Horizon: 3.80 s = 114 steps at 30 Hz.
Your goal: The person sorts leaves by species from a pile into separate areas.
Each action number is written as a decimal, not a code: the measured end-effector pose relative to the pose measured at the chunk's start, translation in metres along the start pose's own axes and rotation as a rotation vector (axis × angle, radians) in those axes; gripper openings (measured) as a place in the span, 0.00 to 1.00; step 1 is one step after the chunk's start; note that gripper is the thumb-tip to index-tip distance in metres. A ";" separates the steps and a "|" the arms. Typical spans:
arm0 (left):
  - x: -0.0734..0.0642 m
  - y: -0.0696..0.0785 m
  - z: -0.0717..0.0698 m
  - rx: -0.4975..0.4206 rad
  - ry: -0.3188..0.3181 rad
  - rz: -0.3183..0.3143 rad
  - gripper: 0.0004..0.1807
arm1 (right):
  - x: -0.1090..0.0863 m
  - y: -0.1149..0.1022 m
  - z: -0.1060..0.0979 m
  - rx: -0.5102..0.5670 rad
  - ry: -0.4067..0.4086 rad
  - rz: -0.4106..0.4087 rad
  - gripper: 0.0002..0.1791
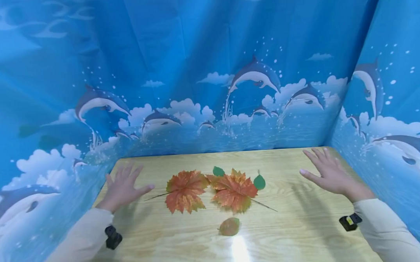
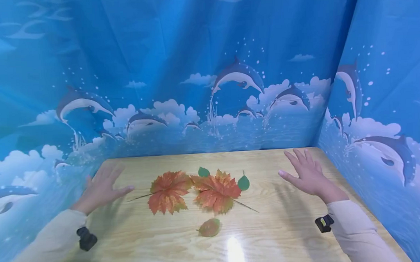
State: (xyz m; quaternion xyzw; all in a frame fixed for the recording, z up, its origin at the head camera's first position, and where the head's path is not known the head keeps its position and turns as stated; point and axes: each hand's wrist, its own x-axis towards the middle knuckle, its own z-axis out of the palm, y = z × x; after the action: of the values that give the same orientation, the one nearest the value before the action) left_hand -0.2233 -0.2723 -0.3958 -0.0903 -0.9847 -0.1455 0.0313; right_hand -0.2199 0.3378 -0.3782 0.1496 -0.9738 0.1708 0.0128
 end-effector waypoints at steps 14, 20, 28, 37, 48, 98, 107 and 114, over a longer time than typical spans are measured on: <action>-0.004 0.003 0.057 -0.271 -0.002 0.022 0.44 | -0.002 -0.022 0.085 0.175 0.002 -0.068 0.41; -0.003 -0.001 0.084 -0.435 -0.019 -0.018 0.41 | -0.005 -0.038 0.116 0.224 -0.016 -0.106 0.40; -0.004 -0.009 0.107 -0.476 0.079 -0.043 0.34 | -0.005 -0.054 0.137 0.309 -0.041 -0.145 0.40; 0.000 -0.013 0.118 -0.433 0.189 0.024 0.22 | 0.003 -0.060 0.154 0.280 -0.024 -0.160 0.35; 0.005 -0.010 0.119 -0.458 0.159 -0.035 0.13 | 0.019 -0.069 0.161 0.368 0.040 -0.105 0.15; 0.017 -0.015 0.117 -0.433 0.126 -0.047 0.03 | 0.025 -0.067 0.169 0.499 0.108 0.018 0.04; 0.014 -0.022 0.110 -0.451 0.170 -0.079 0.05 | 0.025 -0.065 0.170 0.495 0.118 0.022 0.04; 0.000 -0.034 0.088 -0.446 0.234 -0.128 0.08 | 0.026 -0.067 0.170 0.505 0.101 0.038 0.03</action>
State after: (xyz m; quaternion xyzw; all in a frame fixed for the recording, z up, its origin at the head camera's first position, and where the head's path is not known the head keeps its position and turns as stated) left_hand -0.2323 -0.2783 -0.4897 -0.0151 -0.9217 -0.3701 0.1153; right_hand -0.2203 0.2134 -0.5139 0.1212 -0.9010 0.4161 0.0205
